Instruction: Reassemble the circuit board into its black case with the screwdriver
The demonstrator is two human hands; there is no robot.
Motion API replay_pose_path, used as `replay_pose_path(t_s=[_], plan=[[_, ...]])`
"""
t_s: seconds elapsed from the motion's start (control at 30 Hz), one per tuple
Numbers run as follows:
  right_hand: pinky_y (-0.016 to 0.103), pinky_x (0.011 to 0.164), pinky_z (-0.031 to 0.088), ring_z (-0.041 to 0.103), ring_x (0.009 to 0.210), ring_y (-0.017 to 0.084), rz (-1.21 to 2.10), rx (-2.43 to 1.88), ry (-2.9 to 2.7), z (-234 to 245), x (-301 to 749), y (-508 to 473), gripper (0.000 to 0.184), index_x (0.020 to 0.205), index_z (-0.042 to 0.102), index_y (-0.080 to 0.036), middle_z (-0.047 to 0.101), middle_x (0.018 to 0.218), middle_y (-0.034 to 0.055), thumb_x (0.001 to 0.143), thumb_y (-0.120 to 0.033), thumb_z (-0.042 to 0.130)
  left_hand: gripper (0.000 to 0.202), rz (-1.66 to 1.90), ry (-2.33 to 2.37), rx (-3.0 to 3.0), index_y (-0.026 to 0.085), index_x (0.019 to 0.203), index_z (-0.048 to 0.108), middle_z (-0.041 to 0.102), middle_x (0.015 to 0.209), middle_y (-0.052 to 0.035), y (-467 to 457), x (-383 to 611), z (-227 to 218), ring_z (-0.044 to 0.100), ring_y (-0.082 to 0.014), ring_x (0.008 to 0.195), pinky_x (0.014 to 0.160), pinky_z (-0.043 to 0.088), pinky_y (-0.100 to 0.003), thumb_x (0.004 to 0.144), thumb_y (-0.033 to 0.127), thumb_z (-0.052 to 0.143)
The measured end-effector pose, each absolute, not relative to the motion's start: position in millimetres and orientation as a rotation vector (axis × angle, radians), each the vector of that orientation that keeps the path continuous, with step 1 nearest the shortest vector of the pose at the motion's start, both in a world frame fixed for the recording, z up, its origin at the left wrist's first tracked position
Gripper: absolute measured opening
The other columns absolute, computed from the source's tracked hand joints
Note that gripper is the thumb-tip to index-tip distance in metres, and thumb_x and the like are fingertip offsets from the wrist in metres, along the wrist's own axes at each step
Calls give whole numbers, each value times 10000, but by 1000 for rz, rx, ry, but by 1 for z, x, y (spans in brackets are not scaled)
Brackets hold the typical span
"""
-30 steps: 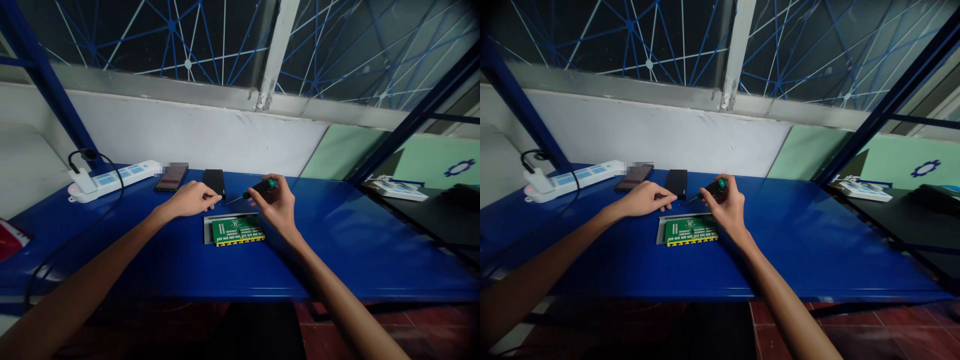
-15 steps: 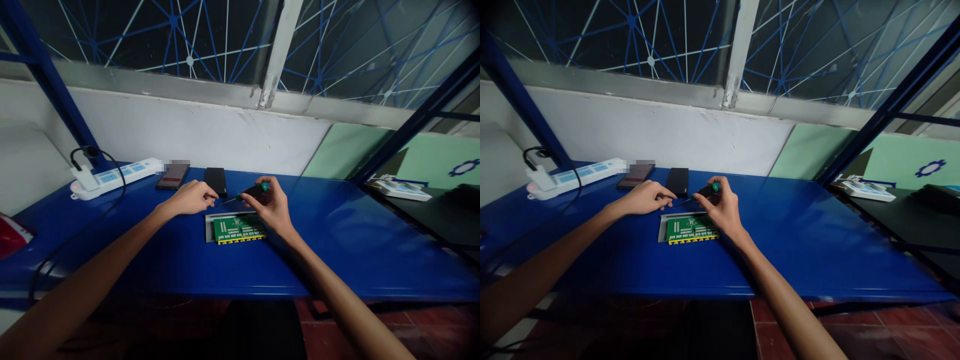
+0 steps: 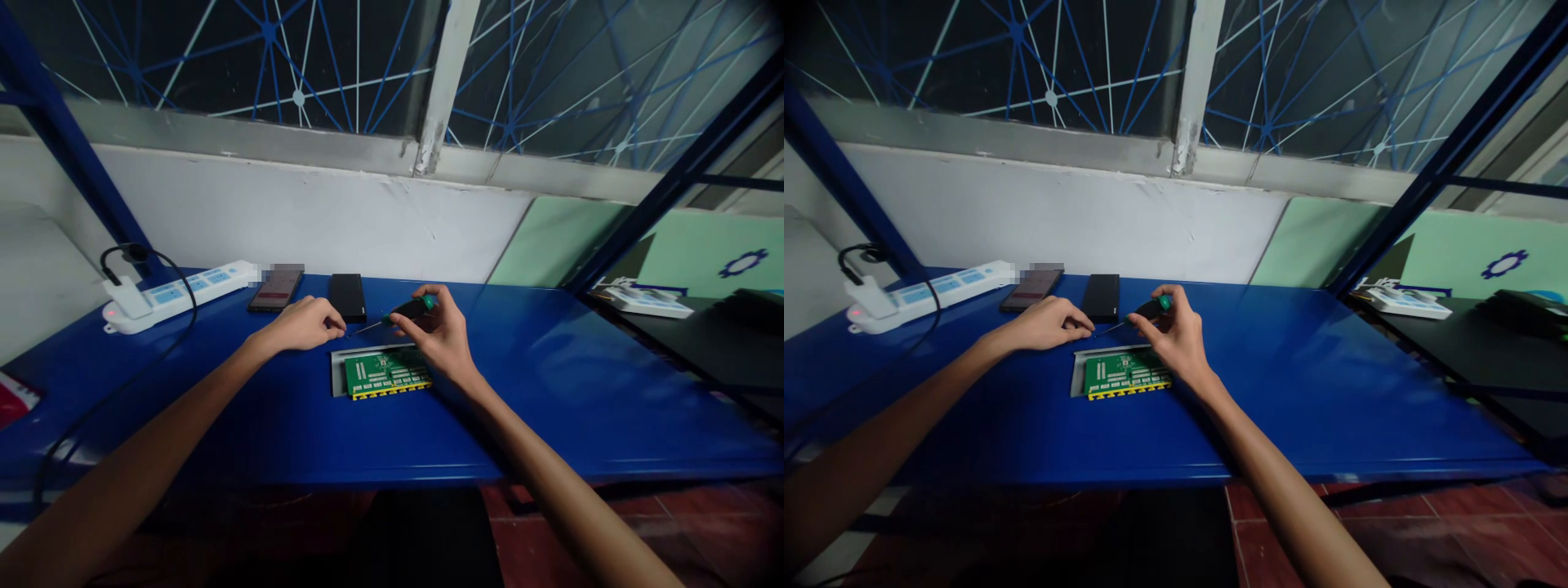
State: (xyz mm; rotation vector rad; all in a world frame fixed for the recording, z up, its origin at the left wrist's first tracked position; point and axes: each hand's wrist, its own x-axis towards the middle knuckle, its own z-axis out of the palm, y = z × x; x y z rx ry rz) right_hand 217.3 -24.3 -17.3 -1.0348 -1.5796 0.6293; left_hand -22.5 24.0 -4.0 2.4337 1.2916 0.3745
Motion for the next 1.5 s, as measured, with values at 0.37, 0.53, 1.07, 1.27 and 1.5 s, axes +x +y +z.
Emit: replay_pose_path(t_s=[0.37,0.53,1.07,1.27,1.5], plan=[[330,565,599,702,612,202,622,-986,-1471,-13,219,-24,465,1009,448,-236,681,745,3,701,-400,755,298,486,1201,2226,141,845,750,718,733,-79,29,-19,-10,630,-179,656,605,436,-260,717,402,685],[330,553,611,698,603,193,612,-980,-1451,-11,219,-24,464,1007,447,-244,674,775,4,703,-412,755,256,557,1253,2277,153,813,738,708,713,-63,28,-18,-9,625,-170,662,603,413,-251,737,385,662],[348,593,635,697,628,187,620,-887,-1400,-5,221,-25,432,1003,423,-247,654,776,-2,733,-364,739,174,851,1331,2509,194,775,727,699,750,-11,17,-8,-12,608,-136,649,611,395,-252,788,351,652],[345,583,633,687,606,178,621,-883,-1396,-2,223,-26,427,998,414,-247,652,755,-8,739,-352,737,153,950,1252,2398,188,774,736,708,769,-20,23,-10,-16,613,-136,666,626,426,-251,773,321,662],[347,593,635,699,629,190,635,-877,-1390,1,222,-28,434,1000,418,-244,655,765,-6,729,-347,741,156,974,1239,2402,198,766,739,709,761,-12,21,-9,-15,614,-134,650,583,419,-244,774,336,667]])
